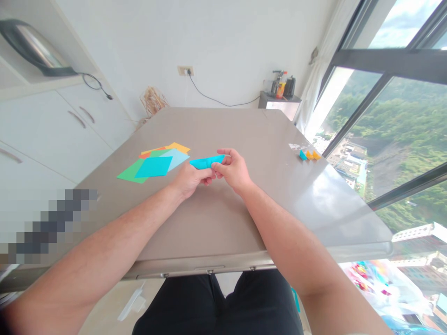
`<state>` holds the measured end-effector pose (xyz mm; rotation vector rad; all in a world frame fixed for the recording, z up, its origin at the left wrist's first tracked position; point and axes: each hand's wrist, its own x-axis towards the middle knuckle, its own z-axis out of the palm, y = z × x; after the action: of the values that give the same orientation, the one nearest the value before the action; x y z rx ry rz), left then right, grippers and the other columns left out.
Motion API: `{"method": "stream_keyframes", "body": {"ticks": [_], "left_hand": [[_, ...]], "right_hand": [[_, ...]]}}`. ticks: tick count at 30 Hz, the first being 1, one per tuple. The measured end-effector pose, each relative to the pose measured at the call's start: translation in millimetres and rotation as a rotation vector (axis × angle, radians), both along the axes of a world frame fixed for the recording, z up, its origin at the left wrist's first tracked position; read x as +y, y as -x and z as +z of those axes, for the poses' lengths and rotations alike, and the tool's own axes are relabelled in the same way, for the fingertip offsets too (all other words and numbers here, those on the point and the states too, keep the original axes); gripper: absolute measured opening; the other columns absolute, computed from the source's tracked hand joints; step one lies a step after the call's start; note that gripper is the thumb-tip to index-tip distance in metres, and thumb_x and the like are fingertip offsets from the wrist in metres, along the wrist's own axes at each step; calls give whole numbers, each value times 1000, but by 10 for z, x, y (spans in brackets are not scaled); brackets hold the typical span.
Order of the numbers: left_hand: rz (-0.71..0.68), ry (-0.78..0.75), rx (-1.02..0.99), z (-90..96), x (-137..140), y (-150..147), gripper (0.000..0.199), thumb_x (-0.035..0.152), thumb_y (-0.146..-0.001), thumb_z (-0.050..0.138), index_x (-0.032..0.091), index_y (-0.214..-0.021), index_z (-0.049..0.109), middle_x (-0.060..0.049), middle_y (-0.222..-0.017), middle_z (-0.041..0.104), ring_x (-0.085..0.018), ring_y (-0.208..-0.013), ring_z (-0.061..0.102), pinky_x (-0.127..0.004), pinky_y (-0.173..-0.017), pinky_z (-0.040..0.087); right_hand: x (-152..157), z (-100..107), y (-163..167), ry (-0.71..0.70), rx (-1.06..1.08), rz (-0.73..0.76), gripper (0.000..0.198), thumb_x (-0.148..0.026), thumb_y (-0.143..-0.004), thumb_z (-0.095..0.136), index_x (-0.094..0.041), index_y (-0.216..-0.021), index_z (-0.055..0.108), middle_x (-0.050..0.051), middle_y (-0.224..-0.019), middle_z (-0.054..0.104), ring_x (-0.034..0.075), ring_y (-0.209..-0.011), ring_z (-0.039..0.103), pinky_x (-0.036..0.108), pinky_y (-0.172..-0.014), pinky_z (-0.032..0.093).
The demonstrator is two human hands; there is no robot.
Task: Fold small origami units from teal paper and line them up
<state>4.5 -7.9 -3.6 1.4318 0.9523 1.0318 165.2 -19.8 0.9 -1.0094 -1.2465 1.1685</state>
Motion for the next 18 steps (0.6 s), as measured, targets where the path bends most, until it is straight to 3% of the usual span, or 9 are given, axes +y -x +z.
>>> {"method": "stream_keyframes", "body": {"ticks": [11,18], "left_hand": [[50,-2,15,-23,13,-15,5,22,-66,70,18,-64,68,1,-64,65,-11,-57,55,-25,-54,45],[18,-15,-2,8,5,-3,4,20,-65,68,19,-65,71,2,-59,62,-11,-53,54,-26,-52,43]], "right_hand": [[15,-23,1,-21,-8,-21,54,-26,-68,77,-21,-119,59,-8,-64,61,13,-58,57,33,-64,52],[31,25,-61,-19,-64,-27,68,-32,-65,84,-19,-128,62,-7,-60,63,15,-58,60,35,-68,55]]}}
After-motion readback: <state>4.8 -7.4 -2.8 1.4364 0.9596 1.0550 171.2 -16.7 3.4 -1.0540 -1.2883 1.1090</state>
